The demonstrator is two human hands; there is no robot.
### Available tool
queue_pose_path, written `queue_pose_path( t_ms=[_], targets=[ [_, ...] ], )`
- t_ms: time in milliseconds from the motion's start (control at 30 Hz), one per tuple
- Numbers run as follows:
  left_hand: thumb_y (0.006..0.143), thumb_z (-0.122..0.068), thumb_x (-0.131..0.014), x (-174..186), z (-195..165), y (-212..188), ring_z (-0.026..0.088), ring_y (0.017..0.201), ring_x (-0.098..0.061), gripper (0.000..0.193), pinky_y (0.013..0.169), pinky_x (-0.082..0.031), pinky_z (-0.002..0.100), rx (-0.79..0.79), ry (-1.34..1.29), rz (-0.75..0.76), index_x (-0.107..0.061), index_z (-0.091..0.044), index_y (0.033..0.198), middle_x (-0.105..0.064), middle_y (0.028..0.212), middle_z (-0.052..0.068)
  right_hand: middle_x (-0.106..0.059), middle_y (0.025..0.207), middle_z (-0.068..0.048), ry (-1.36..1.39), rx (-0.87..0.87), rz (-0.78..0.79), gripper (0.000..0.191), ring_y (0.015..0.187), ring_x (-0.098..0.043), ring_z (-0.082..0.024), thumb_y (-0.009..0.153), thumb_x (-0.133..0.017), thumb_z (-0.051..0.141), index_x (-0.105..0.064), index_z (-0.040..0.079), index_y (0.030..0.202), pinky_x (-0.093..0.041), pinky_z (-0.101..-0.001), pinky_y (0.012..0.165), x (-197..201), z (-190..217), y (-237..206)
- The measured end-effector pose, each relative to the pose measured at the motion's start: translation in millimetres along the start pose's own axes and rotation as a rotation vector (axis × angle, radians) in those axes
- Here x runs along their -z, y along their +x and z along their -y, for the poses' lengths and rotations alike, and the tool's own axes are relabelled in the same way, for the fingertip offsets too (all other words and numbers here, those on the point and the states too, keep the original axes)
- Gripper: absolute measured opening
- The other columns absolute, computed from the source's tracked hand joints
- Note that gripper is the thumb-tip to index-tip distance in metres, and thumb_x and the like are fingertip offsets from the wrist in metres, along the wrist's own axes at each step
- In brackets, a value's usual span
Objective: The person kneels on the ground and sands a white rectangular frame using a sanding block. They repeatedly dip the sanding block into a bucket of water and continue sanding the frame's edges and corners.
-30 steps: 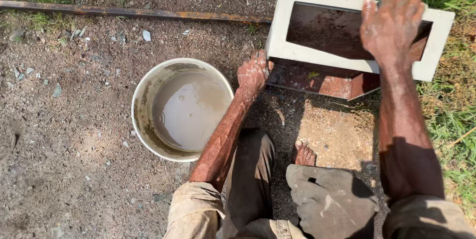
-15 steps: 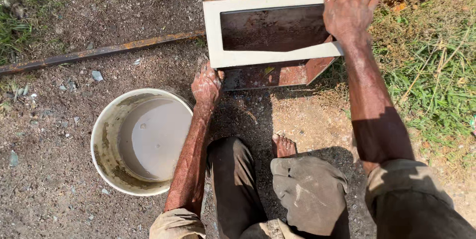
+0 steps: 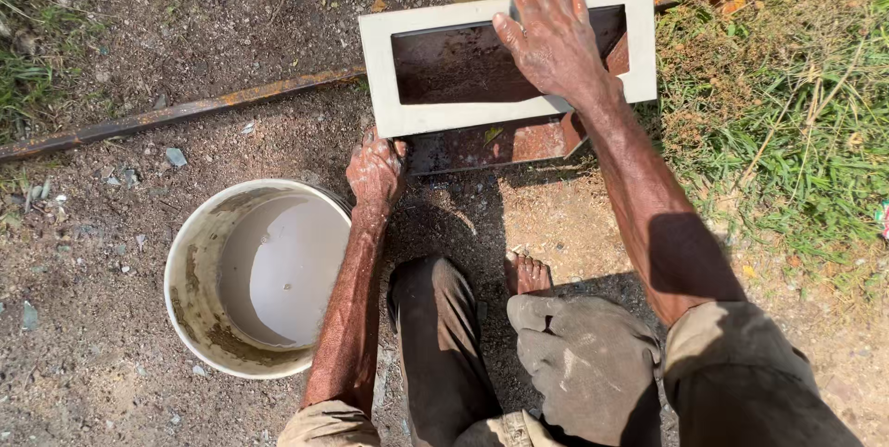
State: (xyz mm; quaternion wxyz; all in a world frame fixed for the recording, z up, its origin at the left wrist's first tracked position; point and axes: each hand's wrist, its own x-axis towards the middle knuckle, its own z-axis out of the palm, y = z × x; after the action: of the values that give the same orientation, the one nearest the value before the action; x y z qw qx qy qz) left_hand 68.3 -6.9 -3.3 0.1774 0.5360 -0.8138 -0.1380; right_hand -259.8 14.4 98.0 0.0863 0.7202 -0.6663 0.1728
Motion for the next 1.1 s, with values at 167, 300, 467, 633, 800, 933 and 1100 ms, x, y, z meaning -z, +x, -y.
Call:
queue_pose_path(
  t_ms=[167,300,467,633,800,933,1100],
  targets=[
    [0.104,-0.036,-0.052,-3,5,0,0.034,0.086,-0.069,0.042,0.073,-0.059,0.051,0.015,-0.024,0.020,-0.067,0.001,0.116,-0.070,0.110,0.019,-0.029,0.165,-0.034,-0.058,-0.364,0.173,0.078,0.152,-0.026,-0.049,0.114,-0.023,0.055,-0.030,-0.007,0.162,-0.015,-0.0662,0.126,22,-36,-20],
    [0.104,-0.035,-0.051,-9,9,3,0.034,0.086,-0.069,0.040,0.075,-0.059,0.051,0.013,-0.031,0.015,-0.070,0.000,0.113,-0.071,0.107,0.019,0.005,0.172,-0.030,0.057,-0.413,0.173,0.085,0.162,0.000,-0.045,0.114,-0.016,0.061,-0.001,-0.004,0.166,-0.004,-0.0591,0.133,32,-63,-61],
    [0.107,-0.034,-0.050,-18,14,1,0.034,0.089,-0.071,0.038,0.078,-0.060,0.050,-0.015,-0.056,0.013,-0.069,-0.002,0.109,-0.070,0.111,0.019,0.016,0.173,-0.017,0.171,-0.366,0.162,0.088,0.165,0.006,-0.036,0.105,-0.009,0.067,0.010,0.007,0.166,0.000,-0.0546,0.135,32,-46,-150],
    [0.103,-0.035,-0.048,-22,17,-5,0.036,0.086,-0.070,0.042,0.077,-0.060,0.050,-0.102,-0.066,-0.060,-0.067,0.000,0.117,-0.070,0.111,0.019,0.013,0.178,-0.011,0.323,-0.420,0.230,0.092,0.167,0.002,-0.034,0.100,-0.015,0.077,0.007,0.022,0.170,-0.014,-0.0565,0.137,31,-96,-81],
    [0.108,-0.042,-0.046,-23,15,9,0.034,0.086,-0.070,0.047,0.073,-0.061,0.051,0.022,0.008,0.030,-0.067,0.000,0.116,-0.070,0.104,0.019,0.020,0.174,-0.022,0.312,-0.366,0.181,0.100,0.166,0.009,-0.041,0.102,-0.014,0.079,0.013,0.009,0.168,-0.011,-0.0628,0.134,31,-74,-113],
    [0.105,-0.044,-0.047,-19,10,9,0.035,0.083,-0.070,0.052,0.065,-0.061,0.050,0.048,-0.001,0.093,-0.063,0.001,0.124,-0.069,0.104,0.021,0.017,0.175,-0.020,0.235,-0.402,0.232,0.099,0.165,0.007,-0.039,0.099,-0.013,0.075,0.009,0.008,0.168,-0.008,-0.0614,0.135,34,-64,-138],
    [0.104,-0.041,-0.049,-12,6,7,0.036,0.083,-0.072,0.047,0.070,-0.062,0.049,-0.025,0.043,-0.059,-0.063,0.001,0.121,-0.071,0.111,0.024,0.010,0.178,-0.014,0.262,-0.424,0.255,0.089,0.167,0.000,-0.034,0.104,-0.020,0.067,0.002,0.013,0.171,-0.018,-0.0563,0.137,30,-101,-56]
  ],
)
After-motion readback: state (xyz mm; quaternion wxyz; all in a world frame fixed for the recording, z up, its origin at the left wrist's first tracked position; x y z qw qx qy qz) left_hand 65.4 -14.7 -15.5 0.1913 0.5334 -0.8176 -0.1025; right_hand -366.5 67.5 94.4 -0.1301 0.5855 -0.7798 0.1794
